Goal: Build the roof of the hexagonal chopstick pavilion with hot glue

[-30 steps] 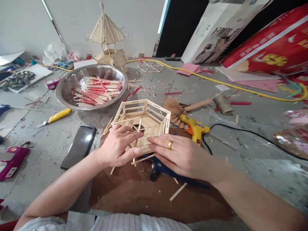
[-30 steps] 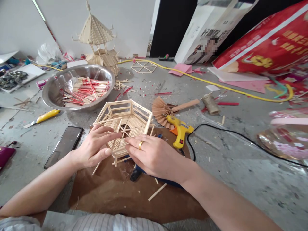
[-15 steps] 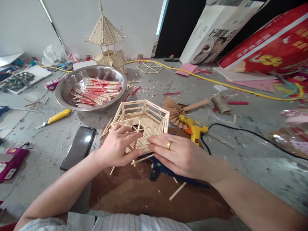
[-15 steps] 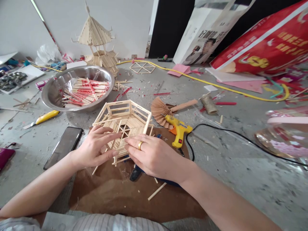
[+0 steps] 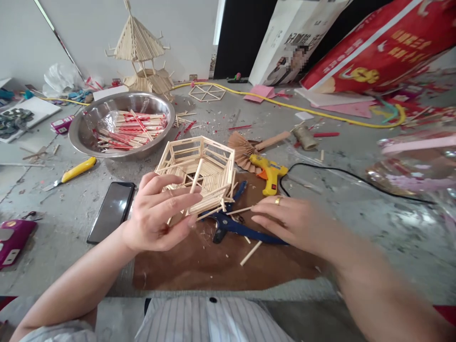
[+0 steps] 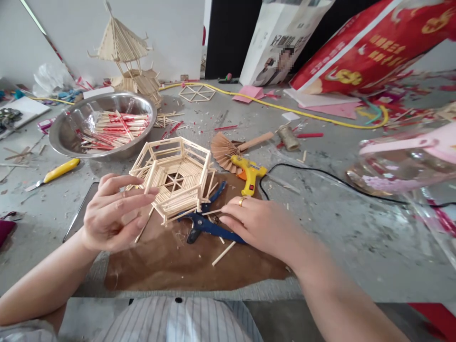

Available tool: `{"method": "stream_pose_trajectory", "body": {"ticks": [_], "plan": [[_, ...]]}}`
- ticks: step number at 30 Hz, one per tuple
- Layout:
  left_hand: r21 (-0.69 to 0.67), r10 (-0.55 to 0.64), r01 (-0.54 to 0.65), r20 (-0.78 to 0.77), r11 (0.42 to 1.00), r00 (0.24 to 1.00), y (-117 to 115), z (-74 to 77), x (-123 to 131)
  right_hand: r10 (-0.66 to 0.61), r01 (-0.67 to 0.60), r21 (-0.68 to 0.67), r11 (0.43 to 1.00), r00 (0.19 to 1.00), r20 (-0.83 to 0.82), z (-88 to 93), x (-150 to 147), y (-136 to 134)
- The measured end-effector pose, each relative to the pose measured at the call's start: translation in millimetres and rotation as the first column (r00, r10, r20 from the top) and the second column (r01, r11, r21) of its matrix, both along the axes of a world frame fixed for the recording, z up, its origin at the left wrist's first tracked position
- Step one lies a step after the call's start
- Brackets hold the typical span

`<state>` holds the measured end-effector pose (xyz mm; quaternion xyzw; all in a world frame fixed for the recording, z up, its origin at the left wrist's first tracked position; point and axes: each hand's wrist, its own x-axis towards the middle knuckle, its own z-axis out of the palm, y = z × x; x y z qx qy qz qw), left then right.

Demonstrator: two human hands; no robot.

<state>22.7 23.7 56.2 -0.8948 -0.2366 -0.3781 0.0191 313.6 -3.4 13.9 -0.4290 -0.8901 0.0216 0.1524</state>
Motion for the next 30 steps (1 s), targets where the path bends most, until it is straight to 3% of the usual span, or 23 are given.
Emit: {"method": "stream_pose_trajectory", "body": {"ticks": [3,6,12,15,20,25,28,30], "plan": [[-0.055,-0.142,0.140,-0.038,0.989,0.989,-11.8,-2.0,8.2,-0.071,0.088,-0.142,0.986,0.990,0.123,-18.1,-0.2,-11.7],[-0.115,-0.171,0.160,-0.102,0.981,0.980,-26.1,-15.2,15.0,-0.088,0.127,-0.195,0.973,0.977,0.196,-32.6,-7.6,-18.3],[-0.365,-0.044,-0.037,-0.211,0.930,0.976,-43.4,-61.2,16.6,-0.053,0.082,-0.214,0.973,0.989,0.142,-48.6,-8.7,-15.3],[-0.403,0.063,-0.147,-0.215,0.903,0.975,-43.8,-77.9,17.4,-0.062,0.075,-0.206,0.976,0.996,0.070,-54.5,2.0,-11.9],[-0.307,0.165,-0.217,-0.188,0.927,0.968,-44.0,-89.8,20.2,-0.044,0.013,-0.220,0.976,0.990,-0.137,-53.7,20.0,-10.5],[-0.150,0.232,-0.257,-0.164,0.955,0.959,-43.3,-94.8,16.9,-0.087,-0.005,-0.249,0.969,0.931,-0.356,-44.2,31.3,-11.0],[-0.113,0.256,-0.273,-0.145,0.955,0.956,-42.2,-96.1,14.4,-0.174,-0.009,-0.340,0.940,0.847,-0.503,-48.8,38.2,-10.7],[-0.111,0.257,-0.275,-0.155,0.955,0.954,-41.9,-96.5,13.8,-0.243,-0.063,-0.416,0.907,0.728,-0.641,-57.0,41.0,-9.8]]}}
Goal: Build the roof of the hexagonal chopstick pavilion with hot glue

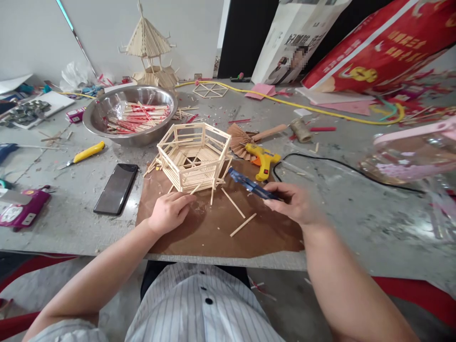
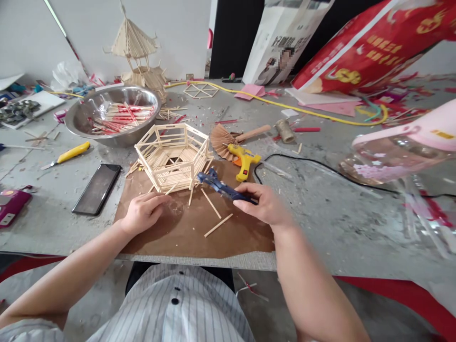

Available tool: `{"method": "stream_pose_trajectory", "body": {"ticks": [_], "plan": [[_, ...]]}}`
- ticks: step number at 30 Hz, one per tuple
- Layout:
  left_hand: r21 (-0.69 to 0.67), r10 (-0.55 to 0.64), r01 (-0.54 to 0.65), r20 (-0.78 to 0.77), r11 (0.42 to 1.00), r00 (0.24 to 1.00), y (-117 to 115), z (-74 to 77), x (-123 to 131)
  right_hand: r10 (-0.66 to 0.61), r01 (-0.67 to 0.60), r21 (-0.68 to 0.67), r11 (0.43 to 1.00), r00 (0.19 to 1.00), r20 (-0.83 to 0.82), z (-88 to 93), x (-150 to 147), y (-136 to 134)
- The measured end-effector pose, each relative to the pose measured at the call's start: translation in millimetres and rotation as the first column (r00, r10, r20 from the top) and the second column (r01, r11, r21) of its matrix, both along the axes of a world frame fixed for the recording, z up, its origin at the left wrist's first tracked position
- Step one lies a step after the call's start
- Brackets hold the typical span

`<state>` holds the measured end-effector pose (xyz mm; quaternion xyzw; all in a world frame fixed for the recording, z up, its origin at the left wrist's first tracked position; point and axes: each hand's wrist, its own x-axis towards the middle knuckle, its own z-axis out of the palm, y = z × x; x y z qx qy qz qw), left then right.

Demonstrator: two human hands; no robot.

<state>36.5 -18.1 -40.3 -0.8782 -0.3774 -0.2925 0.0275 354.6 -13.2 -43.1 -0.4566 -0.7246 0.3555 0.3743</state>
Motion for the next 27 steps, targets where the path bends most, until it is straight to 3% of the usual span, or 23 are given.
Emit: {"method": "stream_pose_trajectory", "body": {"ticks": [3,6,10,13,16,19,21,22,24,27], "plan": [[-0.010,0.003,-0.003,-0.020,1.000,1.000,0.4,-0.3,-0.2,-0.008,-0.027,-0.096,0.995,0.938,-0.347,-13.2,-1.3,3.0],[-0.033,-0.044,0.044,-0.019,0.999,0.999,1.9,-0.3,-1.8,-0.085,0.018,-0.123,0.992,0.824,-0.561,-18.1,-6.6,7.4],[-0.083,-0.178,0.176,-0.018,0.981,0.984,4.7,-1.0,-6.6,-0.215,0.151,-0.154,0.976,0.747,-0.629,-6.5,-7.6,9.4],[-0.095,-0.204,0.200,-0.032,0.975,0.978,5.4,-1.9,-9.1,-0.286,0.267,-0.130,0.955,0.716,-0.637,9.1,-1.8,5.8],[-0.097,-0.203,0.196,-0.059,0.976,0.977,4.8,-1.6,-9.2,-0.382,0.498,0.001,0.867,0.666,-0.640,23.1,5.0,-1.3],[-0.094,-0.181,0.174,-0.068,0.980,0.981,4.0,0.1,-8.7,-0.618,0.739,0.158,0.655,0.645,-0.449,32.2,12.8,-12.6],[-0.096,-0.174,0.167,-0.063,0.981,0.983,3.4,1.4,-8.7,-0.787,0.778,0.328,0.536,0.601,-0.138,35.0,20.4,-22.3],[-0.099,-0.174,0.167,-0.061,0.981,0.983,3.1,2.1,-8.9,-0.839,0.756,0.417,0.504,0.544,0.028,35.6,25.0,-27.4],[-0.109,-0.180,0.172,-0.069,0.979,0.981,2.5,3.0,-9.4,-0.853,0.686,0.506,0.522,0.418,0.313,35.4,35.1,-37.2],[-0.132,-0.184,0.170,-0.101,0.977,0.978,1.8,3.8,-9.9,-0.720,0.685,0.389,0.616,0.289,0.631,32.1,49.6,-47.5]]}}
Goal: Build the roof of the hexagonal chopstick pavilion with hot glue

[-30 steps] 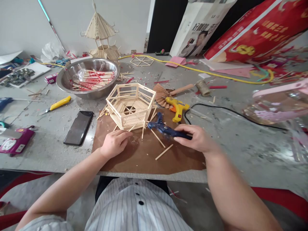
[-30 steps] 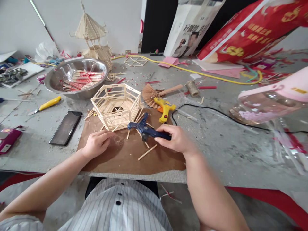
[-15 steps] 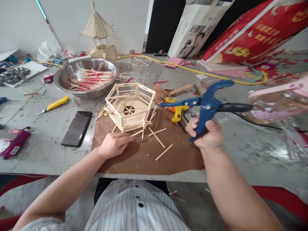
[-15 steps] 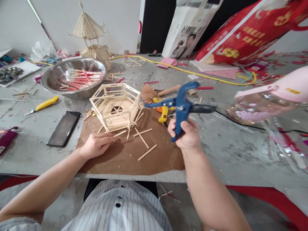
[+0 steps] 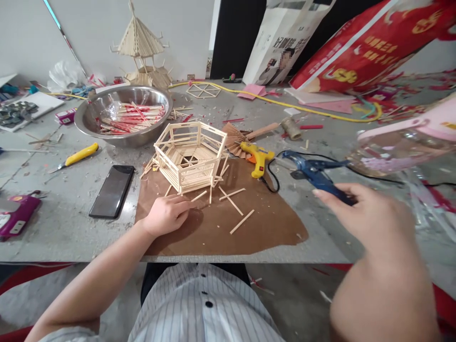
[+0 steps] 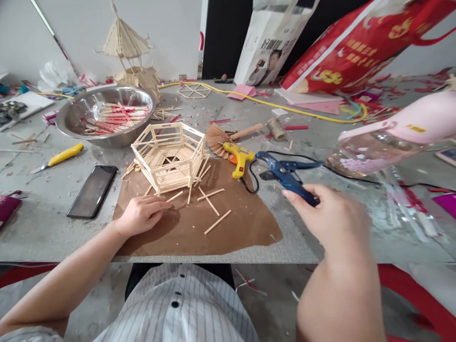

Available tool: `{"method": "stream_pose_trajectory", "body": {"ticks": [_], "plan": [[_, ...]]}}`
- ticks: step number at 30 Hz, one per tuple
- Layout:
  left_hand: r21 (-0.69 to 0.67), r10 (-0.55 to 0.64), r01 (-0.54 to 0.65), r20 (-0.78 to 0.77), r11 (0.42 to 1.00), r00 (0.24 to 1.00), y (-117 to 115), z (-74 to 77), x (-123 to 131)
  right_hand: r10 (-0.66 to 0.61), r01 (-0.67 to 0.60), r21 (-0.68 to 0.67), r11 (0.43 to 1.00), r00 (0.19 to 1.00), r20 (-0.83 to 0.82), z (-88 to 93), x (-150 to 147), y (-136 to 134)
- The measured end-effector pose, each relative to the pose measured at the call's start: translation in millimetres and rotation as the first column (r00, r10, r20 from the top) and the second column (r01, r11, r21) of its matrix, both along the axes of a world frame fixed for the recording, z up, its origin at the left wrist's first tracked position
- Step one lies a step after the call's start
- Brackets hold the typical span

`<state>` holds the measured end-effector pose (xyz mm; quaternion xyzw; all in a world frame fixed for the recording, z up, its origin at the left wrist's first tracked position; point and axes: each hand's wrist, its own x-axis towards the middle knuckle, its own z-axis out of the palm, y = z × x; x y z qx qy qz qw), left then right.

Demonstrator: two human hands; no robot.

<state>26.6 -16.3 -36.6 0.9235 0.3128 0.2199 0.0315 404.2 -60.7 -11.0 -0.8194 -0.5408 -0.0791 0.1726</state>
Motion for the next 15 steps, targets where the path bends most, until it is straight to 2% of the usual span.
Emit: {"method": "stream_pose_trajectory", "body": {"ticks": [3,5,7,9,11,12,13,15], "plan": [[-0.022,0.016,-0.017,-0.030,1.000,0.999,-0.2,0.2,0.1,-0.108,0.118,-0.295,0.948,0.993,0.049,-8.6,9.9,-1.5],[-0.039,0.034,-0.037,-0.055,0.999,0.998,-0.1,0.6,0.5,-0.138,0.157,-0.399,0.903,0.988,0.075,-16.6,13.2,1.9],[-0.065,0.049,-0.055,-0.095,0.996,0.994,0.1,1.5,0.6,-0.124,0.134,-0.464,0.876,0.991,0.054,-24.0,13.2,6.8],[-0.096,0.051,-0.064,-0.138,0.993,0.989,0.4,2.7,0.5,-0.091,0.104,-0.399,0.911,0.994,0.052,-28.8,8.2,12.2],[-0.124,0.048,-0.069,-0.165,0.990,0.985,0.8,3.6,0.1,0.007,0.009,-0.168,0.986,0.996,0.091,-30.5,-4.1,18.9],[-0.136,0.047,-0.071,-0.169,0.988,0.984,0.9,3.9,-0.1,0.098,-0.095,-0.029,0.995,0.988,0.118,-30.3,-13.3,23.5],[-0.146,0.046,-0.072,-0.170,0.987,0.984,1.1,4.1,-0.3,0.245,-0.256,0.071,0.964,0.961,0.129,-29.5,-24.5,29.3],[-0.166,0.039,-0.066,-0.166,0.984,0.985,1.1,4.3,-0.3,0.528,-0.541,0.075,0.838,0.837,0.140,-26.8,-50.7,44.9]]}}
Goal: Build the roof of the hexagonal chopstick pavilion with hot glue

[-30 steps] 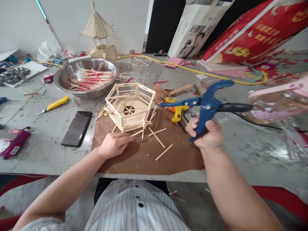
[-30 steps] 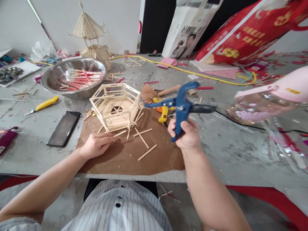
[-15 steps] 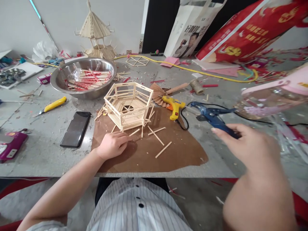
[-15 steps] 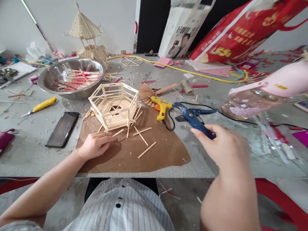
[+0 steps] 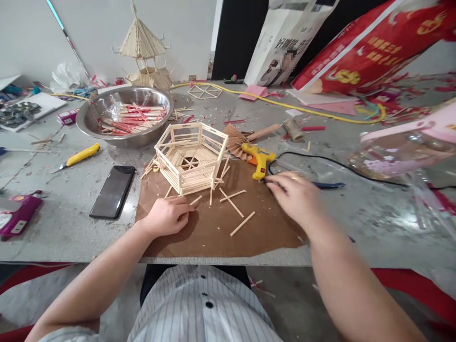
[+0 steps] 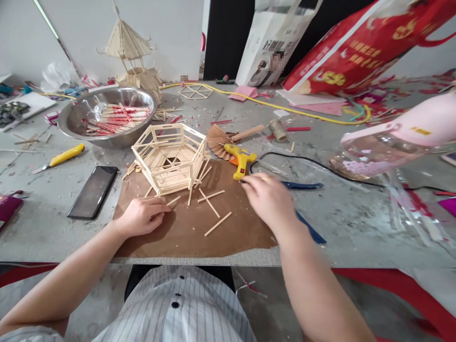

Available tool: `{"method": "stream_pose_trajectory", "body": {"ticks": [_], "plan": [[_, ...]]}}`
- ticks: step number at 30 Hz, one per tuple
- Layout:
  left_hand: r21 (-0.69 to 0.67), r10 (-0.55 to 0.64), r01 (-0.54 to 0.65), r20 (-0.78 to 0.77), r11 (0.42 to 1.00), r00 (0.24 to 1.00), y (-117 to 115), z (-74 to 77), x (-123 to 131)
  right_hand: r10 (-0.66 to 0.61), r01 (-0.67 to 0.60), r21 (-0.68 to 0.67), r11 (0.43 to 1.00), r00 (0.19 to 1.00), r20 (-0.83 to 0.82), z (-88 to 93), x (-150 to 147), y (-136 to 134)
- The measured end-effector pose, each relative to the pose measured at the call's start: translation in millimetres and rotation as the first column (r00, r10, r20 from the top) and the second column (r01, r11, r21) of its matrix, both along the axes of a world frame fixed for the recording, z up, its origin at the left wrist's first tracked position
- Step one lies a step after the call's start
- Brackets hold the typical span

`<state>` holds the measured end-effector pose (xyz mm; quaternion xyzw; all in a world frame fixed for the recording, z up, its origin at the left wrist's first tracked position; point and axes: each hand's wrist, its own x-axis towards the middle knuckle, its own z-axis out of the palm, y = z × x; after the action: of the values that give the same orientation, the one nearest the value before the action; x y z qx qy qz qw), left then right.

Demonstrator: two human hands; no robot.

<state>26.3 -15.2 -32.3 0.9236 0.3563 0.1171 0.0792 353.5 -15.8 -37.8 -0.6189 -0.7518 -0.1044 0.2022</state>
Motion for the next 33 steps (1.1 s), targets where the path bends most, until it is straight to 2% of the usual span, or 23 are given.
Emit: {"method": "stream_pose_trajectory", "body": {"ticks": [1,3,7,14,19,20,22,24,26,28,30,33], "plan": [[-0.009,-0.007,0.007,0.002,1.000,1.000,-0.2,0.1,0.1,0.090,-0.088,-0.040,0.995,0.995,0.051,1.7,-13.7,9.5],[-0.023,-0.030,0.030,0.001,0.999,1.000,-0.9,0.2,0.5,0.198,-0.167,-0.171,0.971,0.963,0.184,4.7,-38.8,29.6],[-0.016,-0.059,0.059,-0.021,0.998,0.998,-2.8,-0.1,0.8,0.254,-0.112,-0.362,0.926,0.892,0.373,7.4,-67.0,60.1],[0.032,-0.043,0.045,-0.085,0.998,0.995,-3.7,-1.9,1.5,0.373,-0.180,-0.421,0.889,0.818,0.438,11.2,-59.5,66.3],[0.066,0.006,0.005,-0.164,0.998,0.986,-11.4,9.1,-0.4,0.417,-0.239,-0.414,0.878,0.807,0.418,15.6,-51.0,54.9],[0.073,0.038,-0.026,-0.173,0.997,0.984,-13.3,11.9,-1.9,0.419,-0.249,-0.407,0.879,0.810,0.411,14.6,-50.4,51.6],[0.102,0.184,-0.167,-0.186,0.981,0.965,-16.0,16.4,-5.4,0.432,-0.281,-0.387,0.878,0.813,0.390,11.0,-49.9,44.7],[0.138,0.388,-0.365,-0.208,0.921,0.898,-16.8,18.6,-8.6,0.448,-0.330,-0.340,0.880,0.815,0.367,6.8,-50.4,38.2],[0.156,0.535,-0.511,-0.258,0.845,0.805,-15.2,18.7,-10.5,0.480,-0.397,-0.281,0.873,0.801,0.359,4.2,-52.9,33.0],[0.140,0.585,-0.574,-0.324,0.807,0.743,-11.8,17.7,-10.7,0.534,-0.468,-0.258,0.845,0.756,0.379,4.5,-58.6,29.8],[0.097,0.590,-0.603,-0.378,0.792,0.713,-7.1,16.9,-10.1,0.592,-0.512,-0.298,0.806,0.687,0.421,7.2,-67.6,28.7],[0.013,0.569,-0.627,-0.438,0.779,0.696,0.1,17.9,-11.0,0.636,-0.500,-0.393,0.772,0.616,0.465,13.1,-82.9,29.2]]}}
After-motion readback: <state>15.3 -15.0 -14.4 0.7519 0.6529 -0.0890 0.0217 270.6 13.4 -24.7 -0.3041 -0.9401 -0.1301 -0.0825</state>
